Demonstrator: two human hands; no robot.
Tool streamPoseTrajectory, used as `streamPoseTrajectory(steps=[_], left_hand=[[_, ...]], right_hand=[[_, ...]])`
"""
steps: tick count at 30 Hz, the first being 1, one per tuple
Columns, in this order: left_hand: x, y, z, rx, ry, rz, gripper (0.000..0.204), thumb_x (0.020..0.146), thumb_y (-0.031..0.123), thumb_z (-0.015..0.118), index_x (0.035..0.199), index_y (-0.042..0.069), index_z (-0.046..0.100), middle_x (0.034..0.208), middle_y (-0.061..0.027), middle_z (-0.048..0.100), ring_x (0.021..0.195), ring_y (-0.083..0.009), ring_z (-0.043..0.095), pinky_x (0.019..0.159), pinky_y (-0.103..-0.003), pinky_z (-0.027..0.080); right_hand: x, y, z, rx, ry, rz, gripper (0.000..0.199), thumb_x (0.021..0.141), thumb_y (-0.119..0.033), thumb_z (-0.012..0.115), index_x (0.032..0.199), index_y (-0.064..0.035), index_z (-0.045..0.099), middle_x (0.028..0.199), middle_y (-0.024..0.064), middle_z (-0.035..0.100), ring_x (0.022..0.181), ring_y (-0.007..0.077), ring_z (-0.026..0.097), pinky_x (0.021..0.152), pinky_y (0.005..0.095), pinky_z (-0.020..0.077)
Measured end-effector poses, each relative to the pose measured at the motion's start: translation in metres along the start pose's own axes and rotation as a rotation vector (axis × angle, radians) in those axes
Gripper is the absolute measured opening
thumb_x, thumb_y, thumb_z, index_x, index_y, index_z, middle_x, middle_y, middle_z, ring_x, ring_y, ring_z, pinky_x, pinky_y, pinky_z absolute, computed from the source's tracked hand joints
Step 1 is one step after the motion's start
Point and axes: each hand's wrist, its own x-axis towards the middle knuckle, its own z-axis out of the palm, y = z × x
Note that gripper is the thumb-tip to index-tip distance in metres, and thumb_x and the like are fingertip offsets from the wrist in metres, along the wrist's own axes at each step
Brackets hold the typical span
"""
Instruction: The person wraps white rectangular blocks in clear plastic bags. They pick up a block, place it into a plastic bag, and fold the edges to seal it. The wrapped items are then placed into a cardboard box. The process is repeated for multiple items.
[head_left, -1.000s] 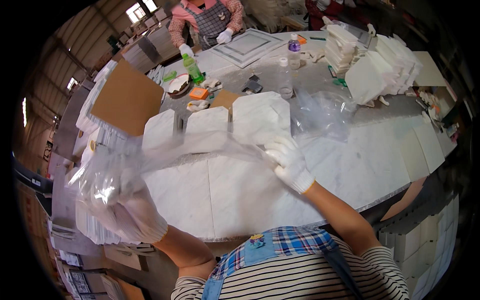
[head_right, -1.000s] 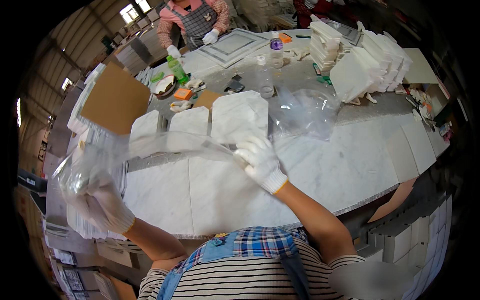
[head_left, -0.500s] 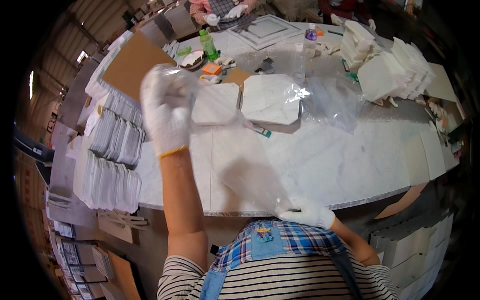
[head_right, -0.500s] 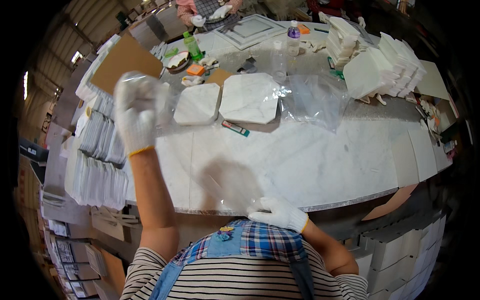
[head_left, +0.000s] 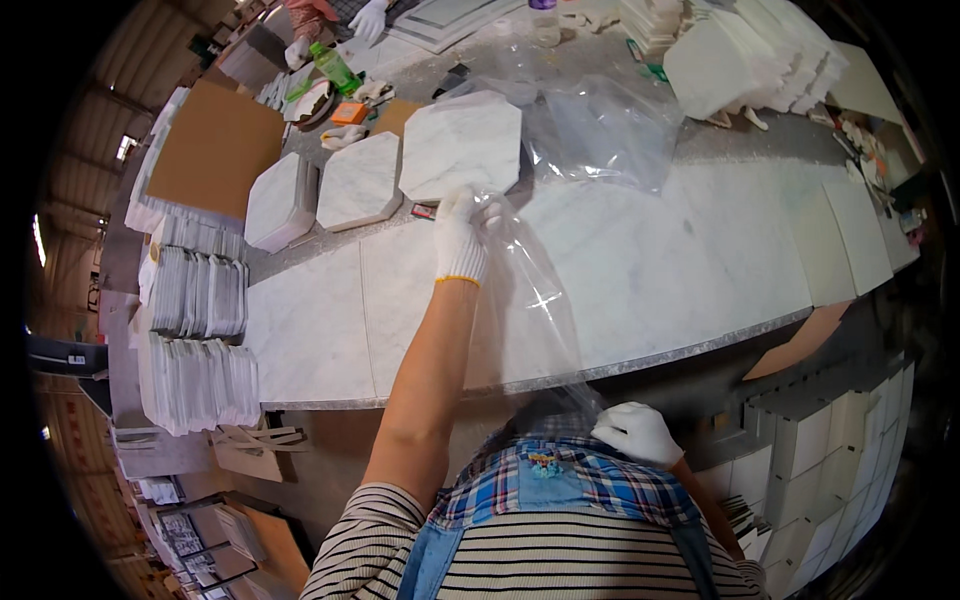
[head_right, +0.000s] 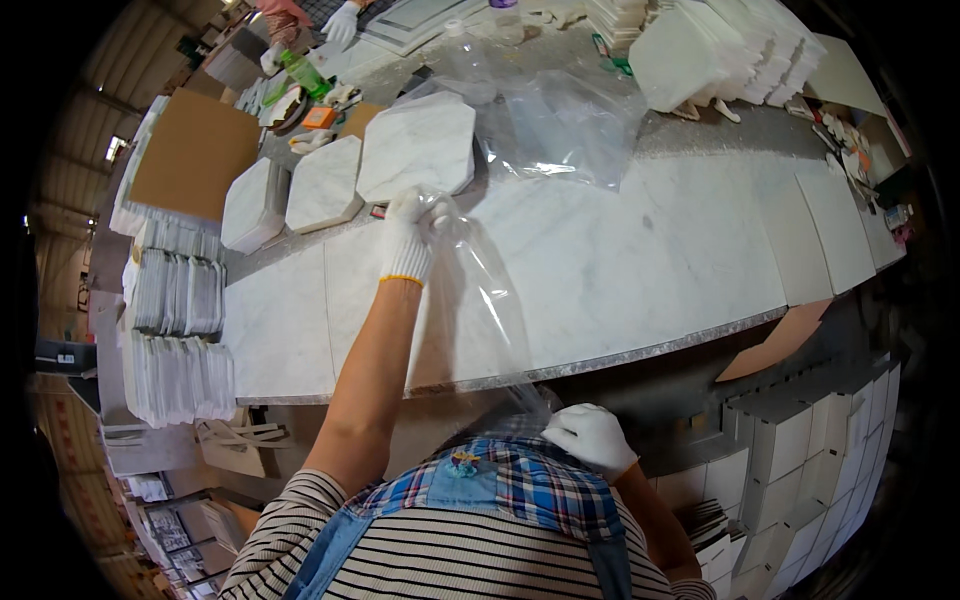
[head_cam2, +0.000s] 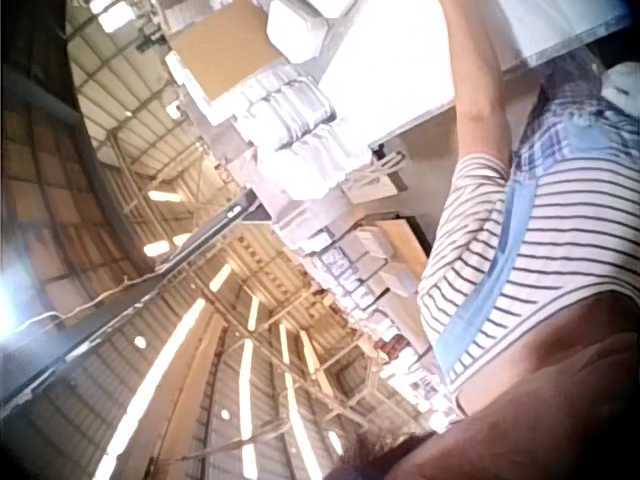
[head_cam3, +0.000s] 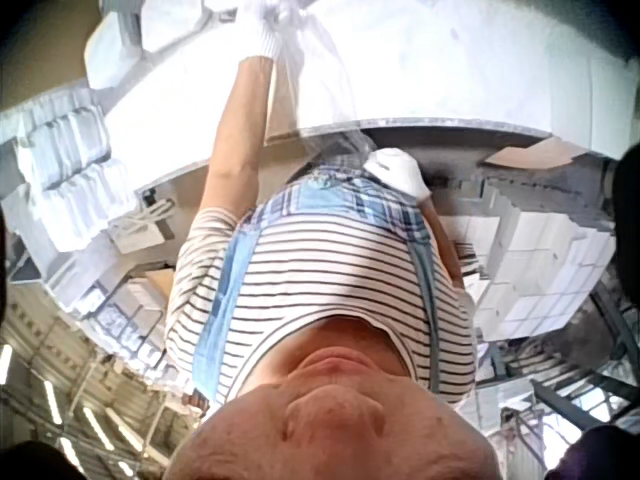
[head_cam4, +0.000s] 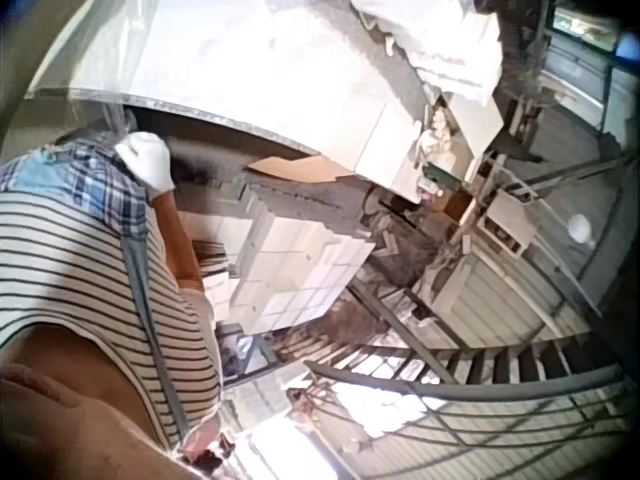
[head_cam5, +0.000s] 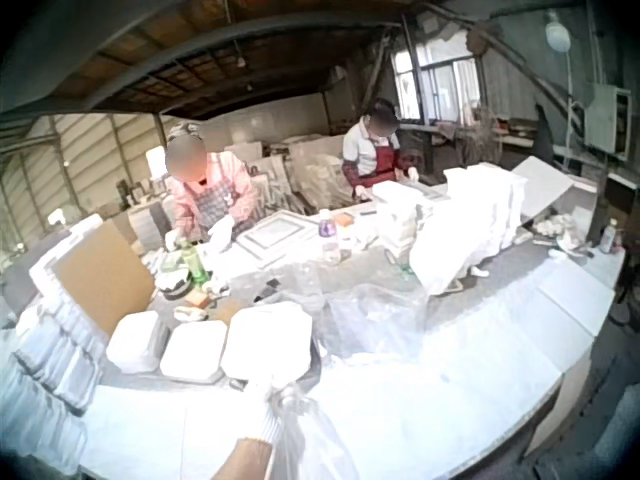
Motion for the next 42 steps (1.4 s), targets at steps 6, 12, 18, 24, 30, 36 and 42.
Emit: streamPoseTrajectory(steps=[6, 12, 18, 24, 30, 36, 42], left_hand=[[-0.028, -0.024, 0.015, 0.145, 0.166, 0.038, 0.033, 0.101, 0.020, 0.056, 0.129, 0.002, 0.053, 0.109, -0.0142, 0.066, 0.083, -0.0213, 0.065, 0.070, -0.031, 0.054], [-0.107, -0.043, 0.015, 1.205, 0.295, 0.661, 0.040, 0.098, 0.021, 0.059, 0.131, -0.002, 0.056, 0.105, -0.0133, 0.068, 0.087, -0.0253, 0.066, 0.072, -0.035, 0.051], [-0.201, -0.050, 0.052, 1.712, -0.884, 0.586, 0.028, 0.075, 0.019, 0.071, 0.097, 0.005, 0.064, 0.098, -0.0109, 0.064, 0.093, -0.0321, 0.061, 0.079, -0.044, 0.052], [-0.193, -0.077, 0.041, 1.731, -0.768, 0.621, 0.039, 0.080, 0.022, 0.072, 0.111, 0.002, 0.061, 0.118, -0.0157, 0.057, 0.116, -0.0353, 0.054, 0.097, -0.049, 0.045], [-0.168, -0.065, 0.057, 1.716, -0.476, 0.517, 0.040, 0.082, 0.021, 0.072, 0.115, 0.002, 0.057, 0.116, -0.0192, 0.056, 0.109, -0.0386, 0.055, 0.089, -0.048, 0.046], [-0.187, -0.072, 0.026, 1.848, -0.751, 0.509, 0.030, 0.078, 0.020, 0.076, 0.101, 0.005, 0.063, 0.109, -0.0155, 0.060, 0.101, -0.0317, 0.060, 0.083, -0.045, 0.050], [-0.197, -0.074, 0.030, 1.818, -0.816, 0.703, 0.044, 0.079, 0.022, 0.075, 0.118, 0.008, 0.062, 0.112, -0.0094, 0.059, 0.101, -0.0285, 0.059, 0.081, -0.043, 0.049]], right_hand=[[-0.007, 0.034, 0.013, 0.025, -0.018, 0.081, 0.023, 0.091, -0.028, 0.067, 0.095, -0.0072, 0.076, 0.097, 0.0117, 0.073, 0.093, 0.0320, 0.069, 0.084, 0.0402, 0.0544], [0.000, 0.030, 0.012, 0.072, -0.048, 0.122, 0.024, 0.094, -0.026, 0.064, 0.096, -0.0054, 0.075, 0.095, 0.0132, 0.072, 0.093, 0.0327, 0.068, 0.083, 0.0404, 0.0539], [0.005, 0.017, 0.002, 0.123, 0.018, 0.101, 0.021, 0.094, -0.021, 0.063, 0.095, -0.0032, 0.075, 0.094, 0.0129, 0.072, 0.092, 0.0295, 0.069, 0.084, 0.0377, 0.0540], [-0.003, 0.010, -0.009, -0.026, 0.035, -0.121, 0.016, 0.091, -0.015, 0.065, 0.094, -0.0030, 0.075, 0.096, 0.0119, 0.073, 0.093, 0.0284, 0.069, 0.084, 0.0359, 0.0552], [-0.013, -0.010, -0.022, 0.094, 0.061, -0.111, 0.015, 0.089, -0.009, 0.065, 0.095, -0.0017, 0.076, 0.096, 0.0129, 0.074, 0.093, 0.0291, 0.070, 0.084, 0.0363, 0.0568], [-0.021, 0.011, -0.004, 0.232, 0.228, 0.087, 0.018, 0.093, -0.010, 0.064, 0.096, 0.0028, 0.075, 0.097, 0.0168, 0.074, 0.094, 0.0307, 0.070, 0.086, 0.0365, 0.0556], [-0.026, 0.044, 0.008, 0.032, 0.243, 0.056, 0.019, 0.093, -0.016, 0.064, 0.097, -0.0016, 0.076, 0.098, 0.0169, 0.073, 0.096, 0.0317, 0.069, 0.086, 0.0379, 0.0545]])
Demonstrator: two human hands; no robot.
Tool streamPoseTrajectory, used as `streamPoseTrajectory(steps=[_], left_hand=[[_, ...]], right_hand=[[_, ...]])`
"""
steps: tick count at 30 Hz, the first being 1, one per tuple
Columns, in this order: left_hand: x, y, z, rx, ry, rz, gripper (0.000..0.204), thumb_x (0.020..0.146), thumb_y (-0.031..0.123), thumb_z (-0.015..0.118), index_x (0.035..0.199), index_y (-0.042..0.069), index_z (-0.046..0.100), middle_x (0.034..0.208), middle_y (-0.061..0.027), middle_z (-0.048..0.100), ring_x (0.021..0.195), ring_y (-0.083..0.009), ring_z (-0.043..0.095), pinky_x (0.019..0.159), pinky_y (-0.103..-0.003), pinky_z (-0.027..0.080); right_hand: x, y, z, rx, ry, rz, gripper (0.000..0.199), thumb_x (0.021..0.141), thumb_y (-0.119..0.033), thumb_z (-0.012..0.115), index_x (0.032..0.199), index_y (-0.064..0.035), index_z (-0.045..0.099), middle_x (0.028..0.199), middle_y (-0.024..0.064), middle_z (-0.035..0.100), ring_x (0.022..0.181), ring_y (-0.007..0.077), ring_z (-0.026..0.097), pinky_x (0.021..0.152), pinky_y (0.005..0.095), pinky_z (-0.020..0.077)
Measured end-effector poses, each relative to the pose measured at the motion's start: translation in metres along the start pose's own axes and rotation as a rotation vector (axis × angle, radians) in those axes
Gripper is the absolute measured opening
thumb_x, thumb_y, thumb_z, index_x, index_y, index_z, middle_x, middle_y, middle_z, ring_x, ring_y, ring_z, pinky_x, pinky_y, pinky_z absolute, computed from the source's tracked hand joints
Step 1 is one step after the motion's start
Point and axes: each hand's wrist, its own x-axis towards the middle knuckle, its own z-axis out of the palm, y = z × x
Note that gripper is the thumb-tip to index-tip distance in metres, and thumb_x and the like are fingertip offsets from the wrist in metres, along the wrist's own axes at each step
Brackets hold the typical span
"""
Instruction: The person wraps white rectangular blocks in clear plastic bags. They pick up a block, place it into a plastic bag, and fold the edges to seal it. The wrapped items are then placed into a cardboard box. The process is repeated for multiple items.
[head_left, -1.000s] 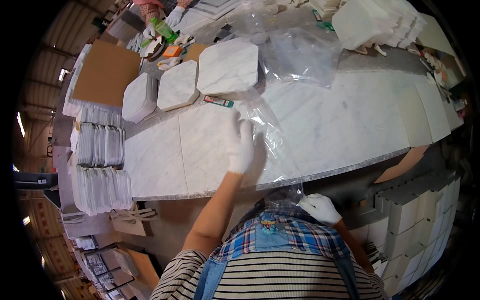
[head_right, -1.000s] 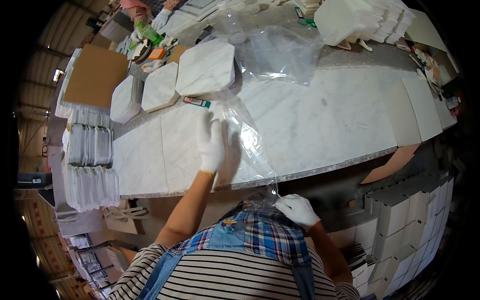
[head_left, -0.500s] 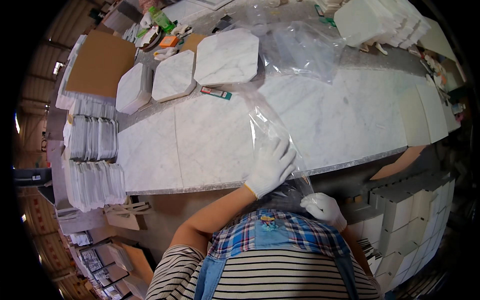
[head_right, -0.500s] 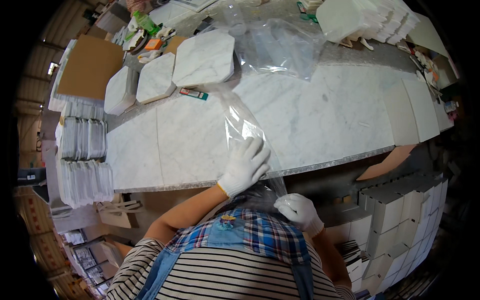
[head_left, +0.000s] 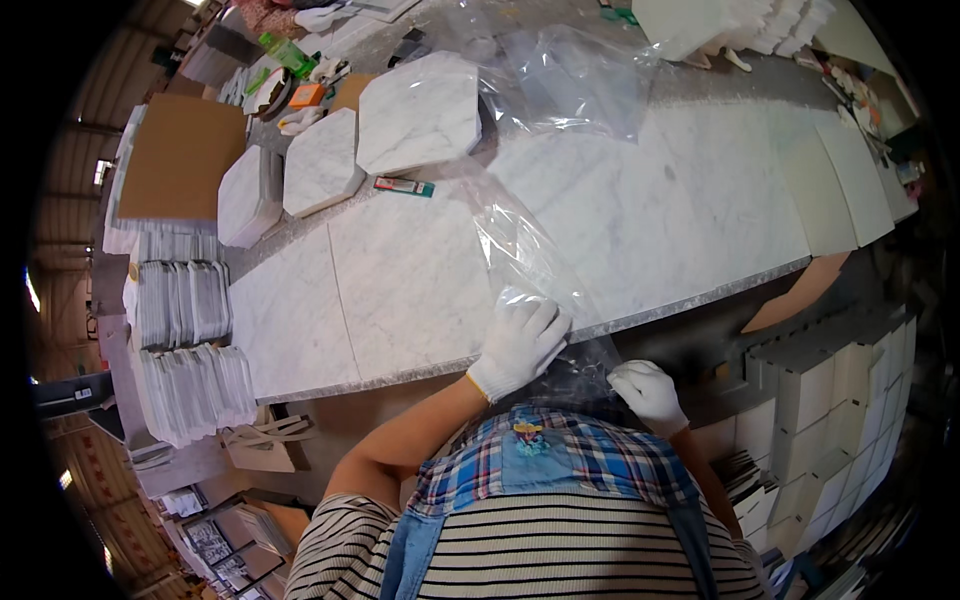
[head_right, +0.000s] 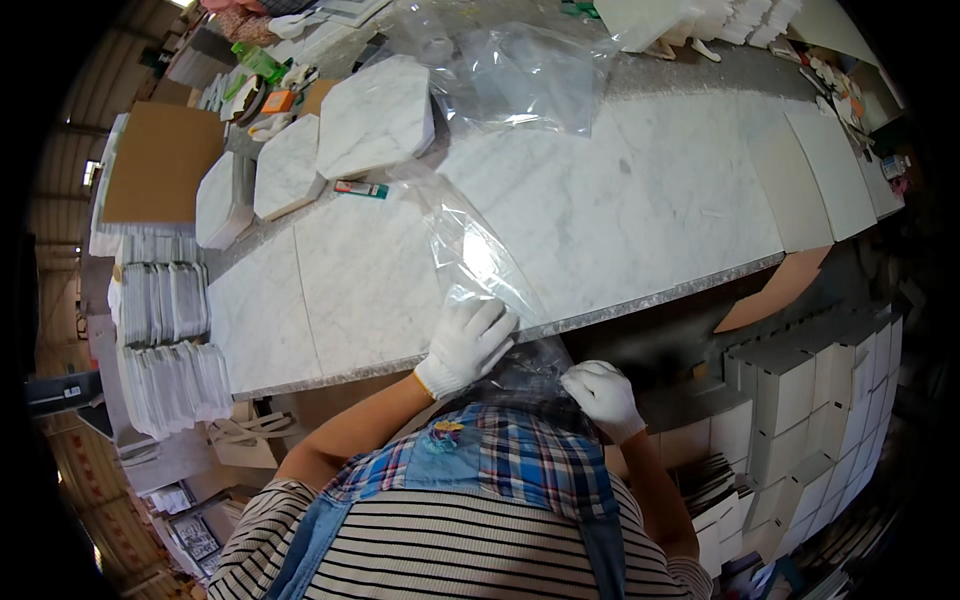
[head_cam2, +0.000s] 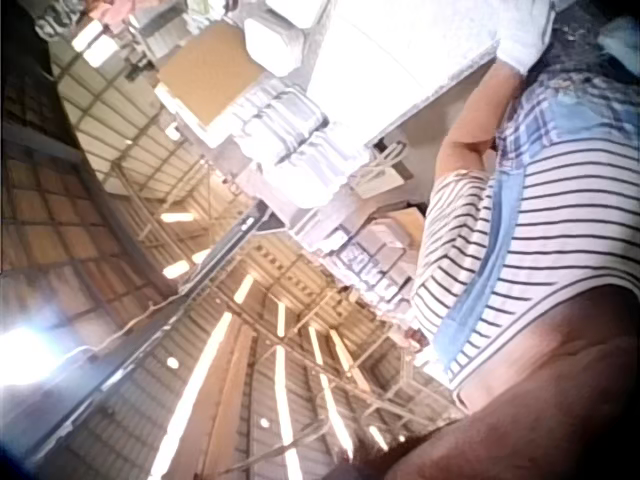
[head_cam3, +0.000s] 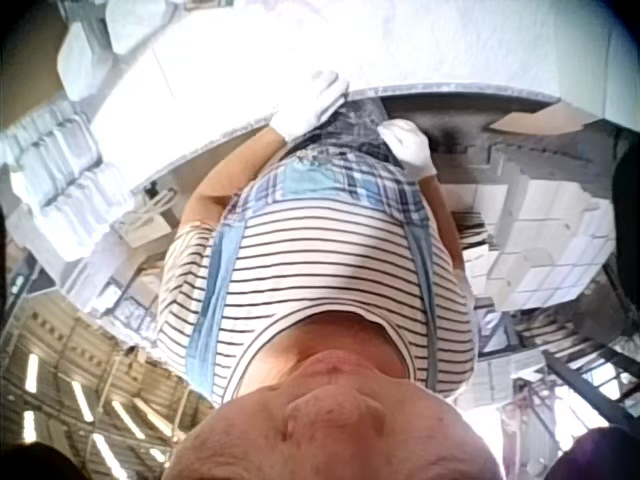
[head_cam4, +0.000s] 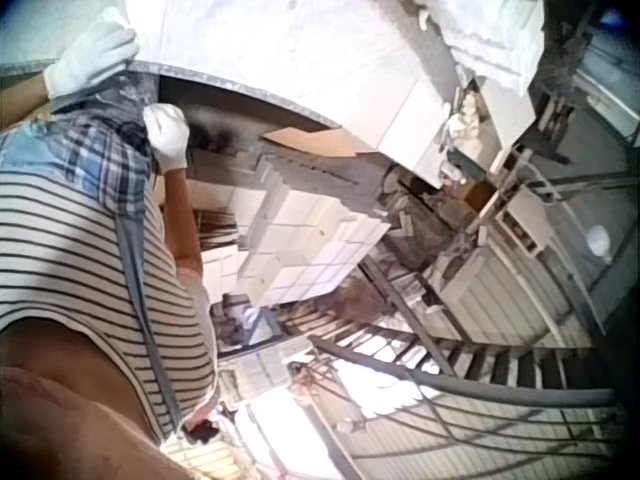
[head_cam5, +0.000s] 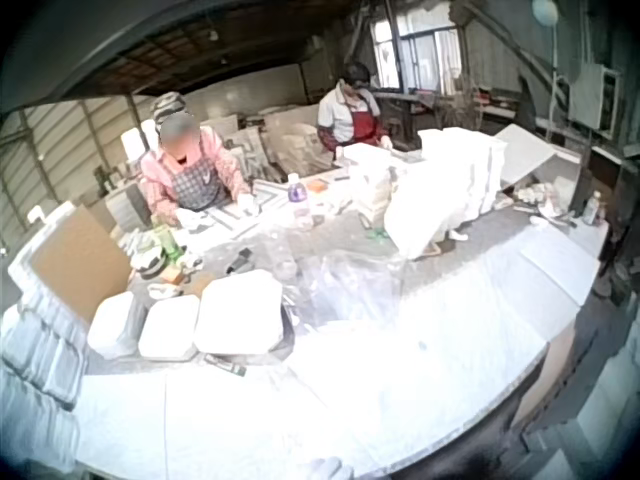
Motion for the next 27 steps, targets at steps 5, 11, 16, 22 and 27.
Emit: streamPoseTrajectory(steps=[5, 11, 16, 22, 27], left_hand=[[0.022, 0.013, -0.010, 0.117, -0.147, -0.110, 0.051, 0.085, 0.036, 0.070, 0.130, 0.015, 0.057, 0.120, -0.0110, 0.057, 0.092, -0.0295, 0.061, 0.076, -0.043, 0.048], [0.063, 0.008, -0.004, 0.224, -0.063, -0.324, 0.051, 0.089, 0.044, 0.063, 0.129, 0.013, 0.055, 0.121, -0.0160, 0.055, 0.086, -0.0319, 0.061, 0.072, -0.044, 0.047], [0.048, -0.010, -0.012, -0.027, 0.030, -0.152, 0.043, 0.086, 0.028, 0.068, 0.119, 0.004, 0.056, 0.117, -0.0161, 0.056, 0.087, -0.0340, 0.059, 0.076, -0.044, 0.047], [-0.018, -0.018, -0.018, 0.003, 0.010, -0.175, 0.043, 0.080, 0.017, 0.072, 0.118, 0.004, 0.059, 0.118, -0.0134, 0.058, 0.111, -0.0345, 0.057, 0.090, -0.045, 0.049], [-0.029, -0.023, -0.024, 0.025, -0.006, -0.167, 0.041, 0.080, 0.020, 0.072, 0.116, 0.004, 0.060, 0.116, -0.0119, 0.059, 0.108, -0.0331, 0.058, 0.087, -0.045, 0.049]], right_hand=[[0.011, 0.020, 0.010, -0.184, -0.017, 0.023, 0.019, 0.092, -0.021, 0.066, 0.090, -0.0027, 0.073, 0.095, 0.0135, 0.071, 0.096, 0.0332, 0.067, 0.086, 0.0409, 0.0530], [0.014, 0.044, 0.018, -0.531, -0.162, 0.222, 0.027, 0.094, -0.036, 0.061, 0.098, -0.0115, 0.073, 0.093, 0.0119, 0.071, 0.089, 0.0356, 0.066, 0.078, 0.0465, 0.0533], [0.041, -0.056, -0.016, -0.415, -0.008, 0.223, 0.029, 0.094, -0.033, 0.060, 0.107, -0.0101, 0.072, 0.089, 0.0161, 0.071, 0.086, 0.0366, 0.069, 0.075, 0.0480, 0.0535], [0.103, -0.084, 0.015, -0.408, 0.059, -0.520, 0.029, 0.087, -0.022, 0.066, 0.112, -0.0078, 0.069, 0.115, 0.0153, 0.067, 0.106, 0.0335, 0.063, 0.089, 0.0433, 0.0514], [0.111, 0.039, 0.006, -0.869, -0.100, 0.086, 0.041, 0.093, -0.028, 0.059, 0.127, -0.0045, 0.063, 0.134, 0.0148, 0.060, 0.117, 0.0320, 0.059, 0.094, 0.0455, 0.0497]])
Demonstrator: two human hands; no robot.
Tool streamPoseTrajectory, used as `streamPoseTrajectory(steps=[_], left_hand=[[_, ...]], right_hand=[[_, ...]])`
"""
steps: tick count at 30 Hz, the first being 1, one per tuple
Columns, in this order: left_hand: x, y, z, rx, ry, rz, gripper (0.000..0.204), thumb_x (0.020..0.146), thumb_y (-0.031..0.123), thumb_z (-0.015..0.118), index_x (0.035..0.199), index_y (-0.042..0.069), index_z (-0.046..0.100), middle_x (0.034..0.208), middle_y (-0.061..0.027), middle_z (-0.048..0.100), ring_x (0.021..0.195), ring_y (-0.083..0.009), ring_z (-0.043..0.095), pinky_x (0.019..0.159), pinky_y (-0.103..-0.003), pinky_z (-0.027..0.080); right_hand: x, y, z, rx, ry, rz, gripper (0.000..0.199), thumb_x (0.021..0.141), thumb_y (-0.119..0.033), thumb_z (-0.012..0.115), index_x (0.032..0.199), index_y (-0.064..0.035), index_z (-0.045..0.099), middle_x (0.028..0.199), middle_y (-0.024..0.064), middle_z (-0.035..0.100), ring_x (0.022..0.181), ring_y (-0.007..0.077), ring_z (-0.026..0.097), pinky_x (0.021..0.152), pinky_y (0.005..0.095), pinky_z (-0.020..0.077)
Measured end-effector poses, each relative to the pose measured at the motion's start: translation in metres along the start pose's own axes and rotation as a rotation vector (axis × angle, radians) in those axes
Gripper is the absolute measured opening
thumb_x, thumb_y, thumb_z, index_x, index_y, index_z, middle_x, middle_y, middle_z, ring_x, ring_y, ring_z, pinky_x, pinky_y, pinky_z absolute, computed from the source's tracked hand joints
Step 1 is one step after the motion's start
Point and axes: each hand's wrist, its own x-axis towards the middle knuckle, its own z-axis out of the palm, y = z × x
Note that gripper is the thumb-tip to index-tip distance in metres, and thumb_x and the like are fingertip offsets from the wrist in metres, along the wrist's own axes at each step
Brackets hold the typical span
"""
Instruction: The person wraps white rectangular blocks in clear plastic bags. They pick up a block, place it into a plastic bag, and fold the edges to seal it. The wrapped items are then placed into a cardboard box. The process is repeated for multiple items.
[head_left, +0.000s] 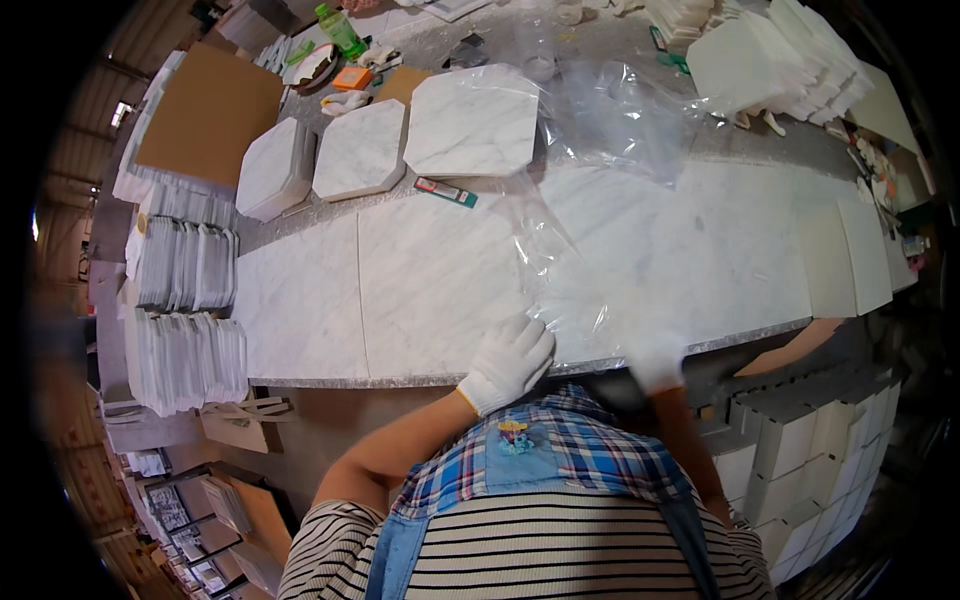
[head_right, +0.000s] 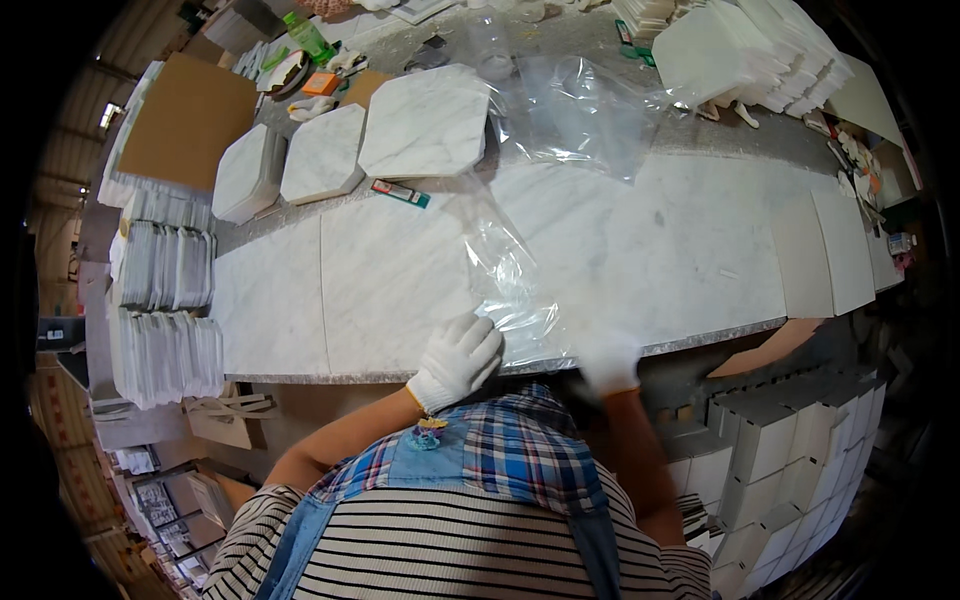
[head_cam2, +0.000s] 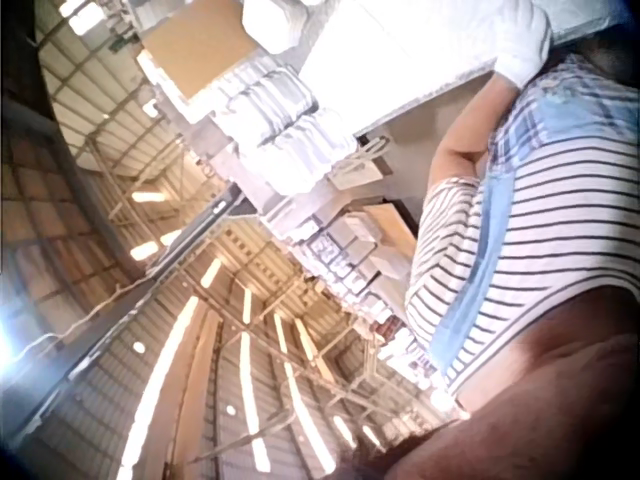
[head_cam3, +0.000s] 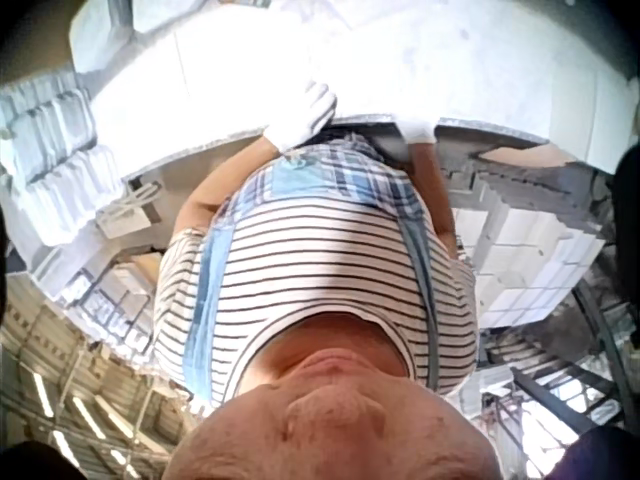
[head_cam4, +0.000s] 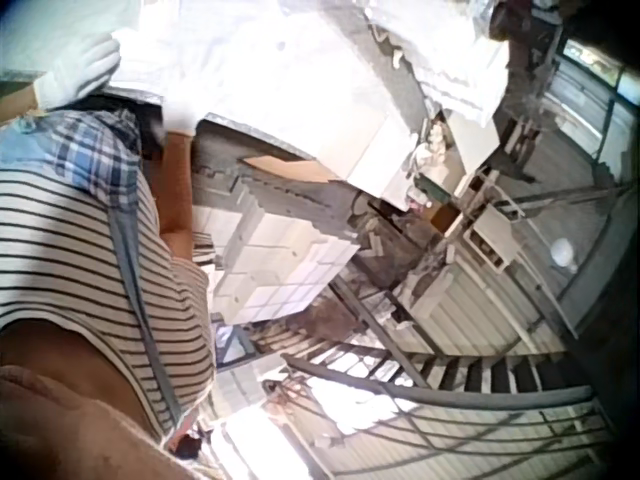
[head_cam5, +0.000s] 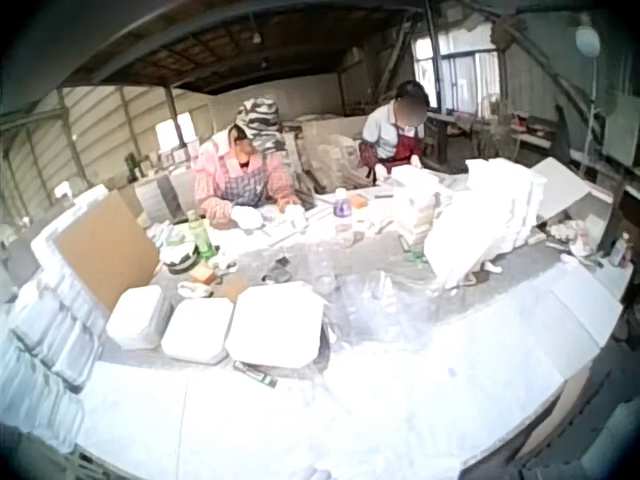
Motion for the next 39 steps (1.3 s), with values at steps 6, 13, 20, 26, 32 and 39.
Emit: streamPoseTrajectory(steps=[6, 13, 20, 26, 32, 39], left_hand=[[0.000, -0.006, 0.000, -0.041, 0.042, 0.007, 0.034, 0.082, 0.021, 0.072, 0.111, 0.006, 0.061, 0.110, -0.0104, 0.060, 0.101, -0.0309, 0.060, 0.077, -0.042, 0.049], [0.007, -0.031, -0.006, -0.235, -0.175, -0.027, 0.032, 0.087, 0.021, 0.069, 0.112, 0.003, 0.062, 0.103, -0.0139, 0.063, 0.092, -0.0327, 0.061, 0.075, -0.043, 0.051], [0.039, -0.072, -0.017, -0.691, 0.346, -0.756, 0.047, 0.092, 0.020, 0.065, 0.132, -0.003, 0.055, 0.124, -0.0232, 0.064, 0.108, -0.0344, 0.064, 0.093, -0.039, 0.051], [0.085, -0.139, -0.028, -0.924, 0.370, -0.847, 0.068, 0.090, 0.024, 0.069, 0.143, -0.010, 0.044, 0.134, -0.0249, 0.059, 0.122, -0.0307, 0.058, 0.103, -0.038, 0.047], [0.099, -0.146, -0.021, -1.897, 0.125, -0.793, 0.076, 0.091, 0.034, 0.073, 0.148, -0.005, 0.041, 0.135, -0.0143, 0.057, 0.119, -0.0237, 0.057, 0.102, -0.036, 0.047], [0.125, -0.123, -0.046, -1.707, -0.012, -0.638, 0.048, 0.092, 0.026, 0.074, 0.128, -0.002, 0.060, 0.100, -0.0032, 0.065, 0.086, -0.0120, 0.061, 0.077, -0.027, 0.050]], right_hand=[[0.036, 0.015, -0.056, -0.359, 0.677, 0.049, 0.051, 0.097, -0.030, 0.060, 0.141, -0.0064, 0.054, 0.132, 0.0172, 0.060, 0.117, 0.0333, 0.059, 0.101, 0.0446, 0.0478], [0.083, -0.115, -0.080, 0.306, 0.246, -0.194, 0.066, 0.082, -0.037, 0.071, 0.137, -0.0058, 0.055, 0.130, 0.0207, 0.057, 0.114, 0.0388, 0.055, 0.100, 0.0500, 0.0448], [0.156, -0.126, -0.111, 0.268, 0.271, -0.067, 0.056, 0.088, -0.038, 0.070, 0.131, -0.0031, 0.061, 0.113, 0.0174, 0.068, 0.104, 0.0354, 0.063, 0.094, 0.0451, 0.0482], [0.178, -0.118, -0.118, 1.091, 0.120, 0.012, 0.030, 0.097, -0.019, 0.064, 0.119, 0.0009, 0.068, 0.111, 0.0096, 0.072, 0.102, 0.0200, 0.065, 0.093, 0.0330, 0.0497], [0.175, -0.098, -0.138, 1.462, -0.049, 0.011, 0.027, 0.099, -0.016, 0.062, 0.119, 0.0011, 0.068, 0.113, 0.0060, 0.070, 0.105, 0.0165, 0.064, 0.095, 0.0313, 0.0488], [0.187, -0.083, -0.154, 1.649, -0.017, 0.046, 0.022, 0.101, -0.018, 0.060, 0.117, -0.0029, 0.067, 0.113, 0.0038, 0.067, 0.104, 0.0133, 0.061, 0.091, 0.0291, 0.0484]])
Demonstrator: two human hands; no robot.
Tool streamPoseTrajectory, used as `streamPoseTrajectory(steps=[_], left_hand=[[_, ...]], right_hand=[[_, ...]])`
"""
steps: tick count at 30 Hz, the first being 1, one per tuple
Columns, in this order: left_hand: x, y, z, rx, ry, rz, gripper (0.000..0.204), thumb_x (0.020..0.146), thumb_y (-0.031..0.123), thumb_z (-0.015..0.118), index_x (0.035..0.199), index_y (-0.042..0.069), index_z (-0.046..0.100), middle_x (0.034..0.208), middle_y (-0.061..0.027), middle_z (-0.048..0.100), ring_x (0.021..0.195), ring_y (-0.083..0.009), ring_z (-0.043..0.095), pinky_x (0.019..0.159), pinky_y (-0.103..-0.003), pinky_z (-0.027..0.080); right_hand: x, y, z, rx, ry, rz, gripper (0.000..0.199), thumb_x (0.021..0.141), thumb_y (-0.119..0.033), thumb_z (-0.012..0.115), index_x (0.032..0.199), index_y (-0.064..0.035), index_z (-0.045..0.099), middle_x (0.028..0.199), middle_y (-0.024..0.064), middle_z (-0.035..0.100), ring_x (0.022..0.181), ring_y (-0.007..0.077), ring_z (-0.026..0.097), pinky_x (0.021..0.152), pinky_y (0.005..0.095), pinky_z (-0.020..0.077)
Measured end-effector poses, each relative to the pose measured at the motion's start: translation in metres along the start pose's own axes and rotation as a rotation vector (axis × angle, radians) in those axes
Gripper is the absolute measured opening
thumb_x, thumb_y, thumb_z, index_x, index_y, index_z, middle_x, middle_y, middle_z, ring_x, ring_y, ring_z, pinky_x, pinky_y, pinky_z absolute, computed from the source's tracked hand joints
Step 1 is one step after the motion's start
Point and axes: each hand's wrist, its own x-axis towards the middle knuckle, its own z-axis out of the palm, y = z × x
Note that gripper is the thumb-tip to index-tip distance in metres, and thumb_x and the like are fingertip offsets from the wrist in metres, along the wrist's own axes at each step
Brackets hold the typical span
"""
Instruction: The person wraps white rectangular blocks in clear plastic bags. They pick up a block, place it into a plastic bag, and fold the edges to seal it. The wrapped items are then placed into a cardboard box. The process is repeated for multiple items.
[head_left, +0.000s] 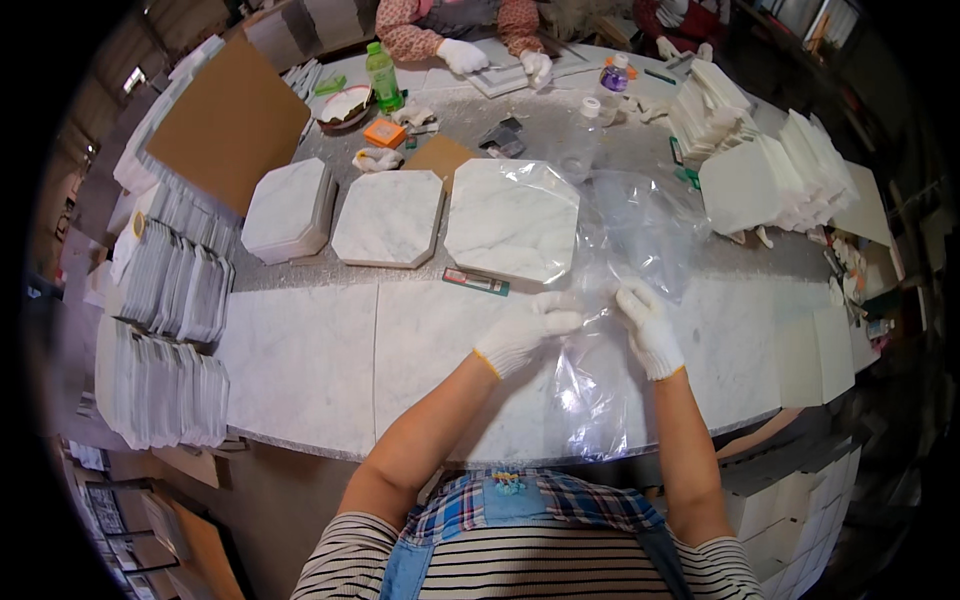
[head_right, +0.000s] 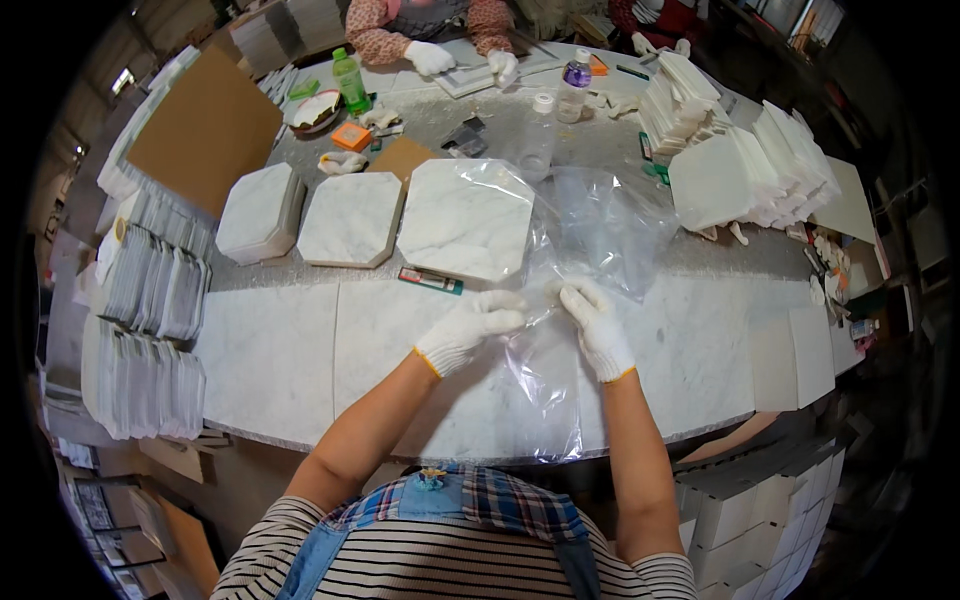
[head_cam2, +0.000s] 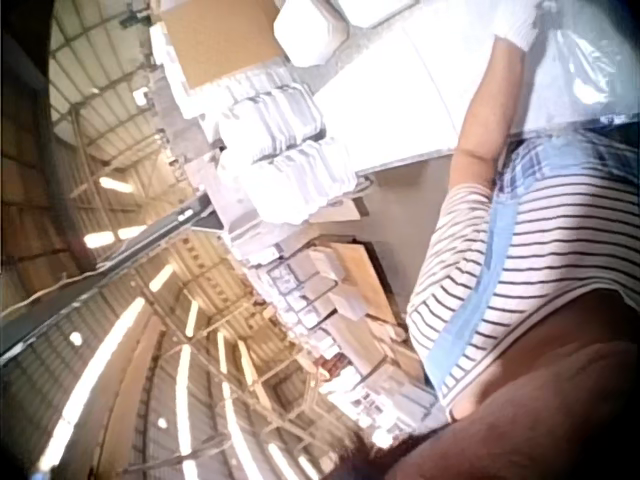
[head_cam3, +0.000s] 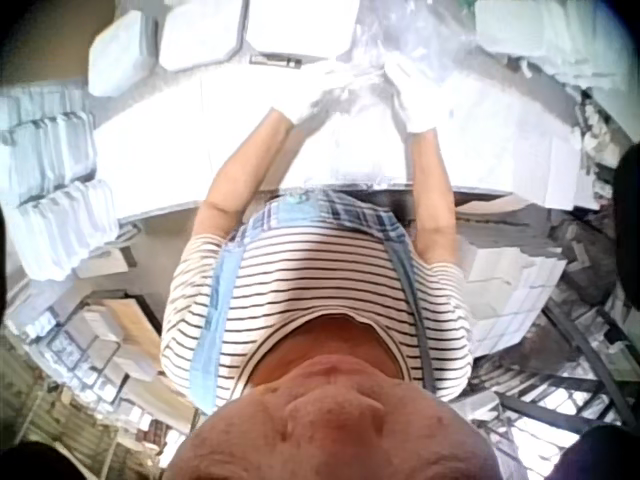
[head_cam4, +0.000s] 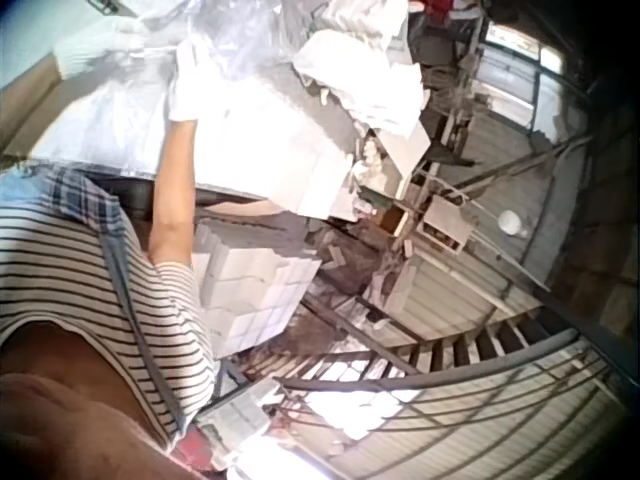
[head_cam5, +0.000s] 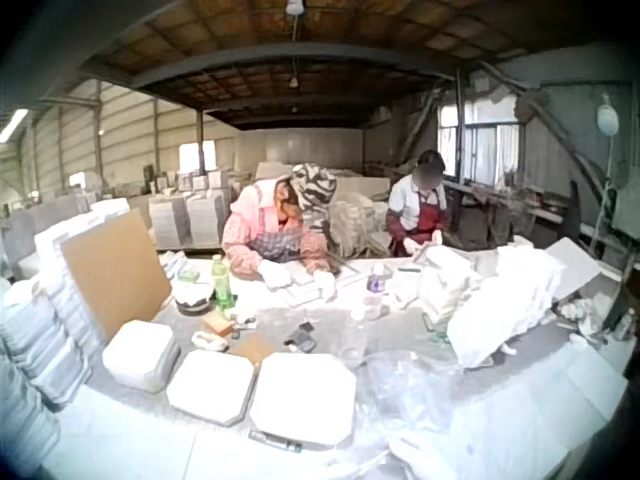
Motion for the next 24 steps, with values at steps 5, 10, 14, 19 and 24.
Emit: streamPoseTrajectory(steps=[5, 10, 14, 19, 24], left_hand=[[0.008, 0.005, 0.008, 0.071, 0.209, 0.097, 0.031, 0.096, 0.022, 0.069, 0.117, -0.001, 0.066, 0.093, -0.0014, 0.067, 0.080, -0.0098, 0.061, 0.070, -0.025, 0.051], [0.010, 0.002, 0.022, -0.113, 0.340, 0.151, 0.043, 0.096, 0.025, 0.069, 0.128, -0.001, 0.060, 0.117, -0.0083, 0.065, 0.096, -0.0137, 0.064, 0.075, -0.027, 0.054], [-0.007, 0.001, 0.042, -0.056, 0.318, -0.029, 0.047, 0.095, 0.029, 0.071, 0.131, 0.002, 0.059, 0.116, -0.0064, 0.063, 0.099, -0.0162, 0.064, 0.082, -0.029, 0.054], [-0.005, -0.010, 0.045, 0.139, 0.192, 0.152, 0.035, 0.094, 0.024, 0.072, 0.119, 0.001, 0.064, 0.101, -0.0045, 0.066, 0.087, -0.0131, 0.063, 0.075, -0.028, 0.053], [0.004, -0.005, 0.043, -0.100, 0.158, 0.102, 0.020, 0.096, 0.014, 0.068, 0.110, 0.001, 0.067, 0.090, -0.0024, 0.066, 0.075, -0.0097, 0.059, 0.065, -0.027, 0.050]], right_hand=[[-0.003, -0.007, 0.001, 0.122, 0.039, 0.058, 0.023, 0.102, -0.021, 0.059, 0.118, -0.0051, 0.064, 0.113, 0.0032, 0.067, 0.105, 0.0104, 0.060, 0.089, 0.0294, 0.0485], [-0.007, -0.001, -0.004, 0.195, -0.013, -0.032, 0.026, 0.101, -0.021, 0.062, 0.120, -0.0044, 0.064, 0.117, 0.0040, 0.066, 0.109, 0.0128, 0.061, 0.091, 0.0310, 0.0490], [-0.007, -0.003, -0.008, 0.202, 0.048, -0.059, 0.029, 0.099, -0.019, 0.065, 0.124, -0.0040, 0.064, 0.124, 0.0055, 0.066, 0.115, 0.0152, 0.060, 0.096, 0.0308, 0.0474], [-0.011, -0.010, -0.001, 0.112, -0.006, -0.073, 0.036, 0.101, -0.027, 0.062, 0.129, -0.0034, 0.062, 0.131, 0.0077, 0.063, 0.121, 0.0190, 0.058, 0.102, 0.0346, 0.0448], [0.004, 0.007, -0.009, 0.314, 0.041, 0.084, 0.058, 0.104, -0.053, 0.049, 0.134, -0.0040, 0.058, 0.131, 0.0102, 0.062, 0.122, 0.0210, 0.058, 0.102, 0.0394, 0.0478]])
